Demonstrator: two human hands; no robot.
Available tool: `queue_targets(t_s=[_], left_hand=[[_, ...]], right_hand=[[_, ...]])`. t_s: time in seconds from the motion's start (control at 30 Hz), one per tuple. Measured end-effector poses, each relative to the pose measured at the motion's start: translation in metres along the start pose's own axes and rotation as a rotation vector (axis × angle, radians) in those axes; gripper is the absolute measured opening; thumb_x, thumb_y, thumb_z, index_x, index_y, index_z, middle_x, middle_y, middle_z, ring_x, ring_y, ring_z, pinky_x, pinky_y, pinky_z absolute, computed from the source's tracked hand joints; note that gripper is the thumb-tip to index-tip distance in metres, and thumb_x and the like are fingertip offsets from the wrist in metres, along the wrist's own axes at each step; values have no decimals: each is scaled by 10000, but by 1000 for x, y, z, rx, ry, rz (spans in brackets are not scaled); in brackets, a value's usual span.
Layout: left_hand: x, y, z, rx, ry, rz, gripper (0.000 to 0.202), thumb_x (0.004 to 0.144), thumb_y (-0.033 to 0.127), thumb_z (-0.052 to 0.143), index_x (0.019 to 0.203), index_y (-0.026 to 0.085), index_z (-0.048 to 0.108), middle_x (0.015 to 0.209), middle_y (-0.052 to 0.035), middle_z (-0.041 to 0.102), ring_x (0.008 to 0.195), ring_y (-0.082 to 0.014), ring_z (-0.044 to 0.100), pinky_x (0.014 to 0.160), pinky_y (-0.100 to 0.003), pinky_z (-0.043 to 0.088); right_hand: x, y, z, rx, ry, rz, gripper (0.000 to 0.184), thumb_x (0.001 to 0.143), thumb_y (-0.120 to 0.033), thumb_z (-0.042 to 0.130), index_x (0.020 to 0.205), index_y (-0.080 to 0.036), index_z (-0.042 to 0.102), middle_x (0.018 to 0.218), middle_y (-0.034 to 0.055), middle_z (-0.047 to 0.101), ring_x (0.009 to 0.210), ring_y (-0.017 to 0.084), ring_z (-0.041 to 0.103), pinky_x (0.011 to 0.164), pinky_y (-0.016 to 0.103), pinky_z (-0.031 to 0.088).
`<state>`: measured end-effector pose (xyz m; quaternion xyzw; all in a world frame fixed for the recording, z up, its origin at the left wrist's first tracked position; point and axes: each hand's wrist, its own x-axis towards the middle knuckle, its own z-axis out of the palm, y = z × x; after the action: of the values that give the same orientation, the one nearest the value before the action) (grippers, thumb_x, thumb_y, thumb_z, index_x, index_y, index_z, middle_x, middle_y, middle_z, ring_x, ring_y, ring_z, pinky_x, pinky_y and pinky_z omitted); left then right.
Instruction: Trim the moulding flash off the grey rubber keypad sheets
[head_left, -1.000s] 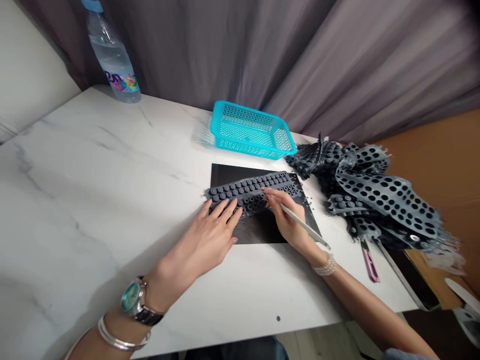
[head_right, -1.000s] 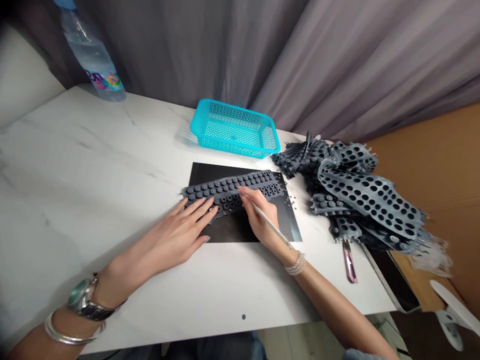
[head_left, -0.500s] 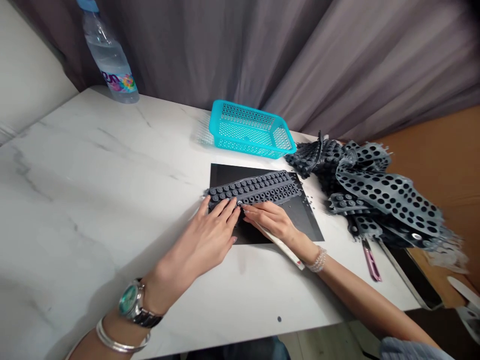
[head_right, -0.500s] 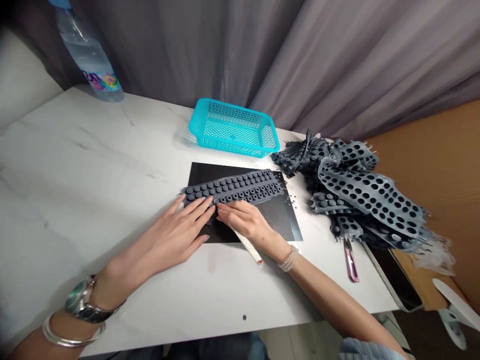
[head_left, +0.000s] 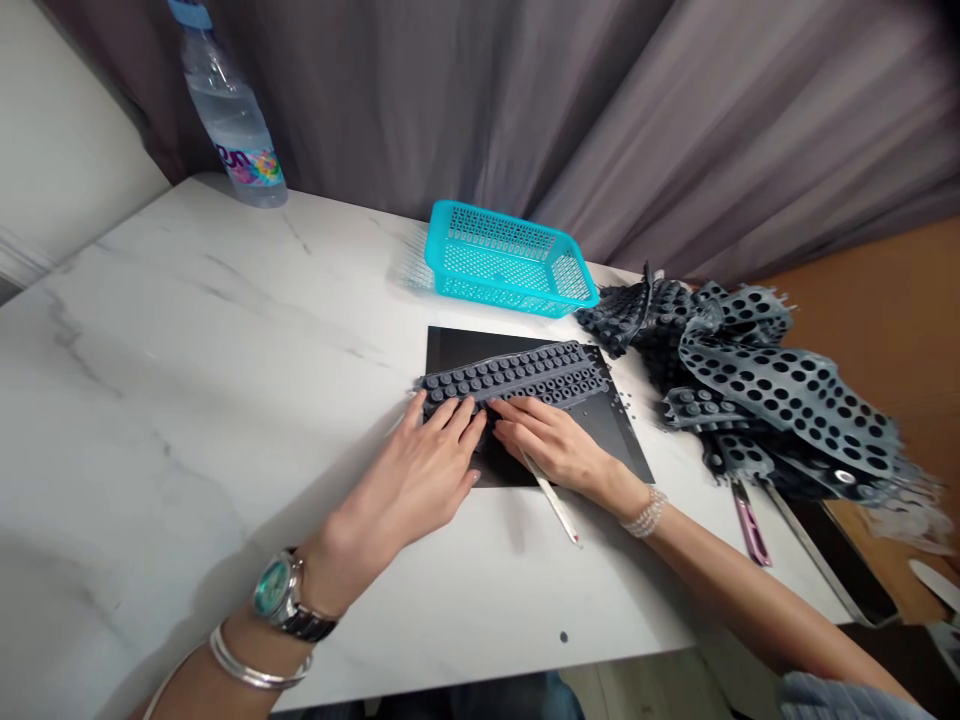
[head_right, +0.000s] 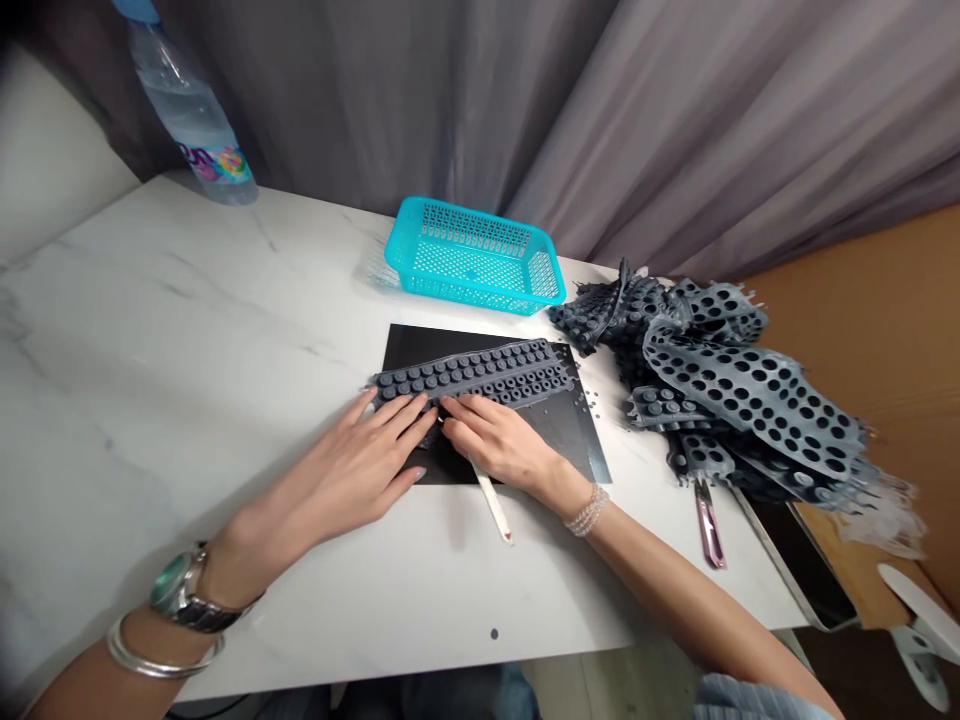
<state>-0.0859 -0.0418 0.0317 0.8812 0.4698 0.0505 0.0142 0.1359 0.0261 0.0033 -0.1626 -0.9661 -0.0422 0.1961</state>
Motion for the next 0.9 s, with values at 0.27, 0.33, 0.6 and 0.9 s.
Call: queue_targets(t_s=[0.27, 0.33, 0.6, 0.9], left_hand=[[3, -1, -5, -9, 106, 15, 397, 966, 265, 445, 1309, 84, 533, 1386, -168, 545, 1274, -290, 487, 1105, -517, 336], [7, -2, -6, -9, 198, 8, 281, 962, 195, 453, 1191, 117, 597, 1267, -133, 619, 1191, -263, 538, 1043, -466, 397], [16, -6, -2, 104, 603, 199, 238, 906, 51, 513, 758, 165, 661, 721, 0, 645, 747, -166, 568, 788, -347, 441], [14, 0, 7, 77, 440, -20, 240, 947, 204, 527, 1091, 67, 661, 996, -118, 701, 968, -240, 616, 846, -375, 477]], right_hand=[[-1, -15, -14, 109, 83, 174, 214, 952, -152, 535, 1165, -148, 549, 1131, 159, 643, 960, 199, 652, 752, 328, 602], [-1, -20, -17, 147, 133, 179, 226, 940, -138, 554, 1165, -155, 560, 1067, 126, 653, 939, 183, 663, 746, 299, 597], [5, -34, -22, 238, 236, 134, 285, 899, -143, 628, 1177, -167, 569, 1026, 112, 673, 915, 188, 670, 731, 307, 601], [1, -15, -9, 105, 170, 50, 233, 917, -76, 561, 1145, -126, 562, 1105, 161, 699, 1026, 227, 673, 814, 365, 607]])
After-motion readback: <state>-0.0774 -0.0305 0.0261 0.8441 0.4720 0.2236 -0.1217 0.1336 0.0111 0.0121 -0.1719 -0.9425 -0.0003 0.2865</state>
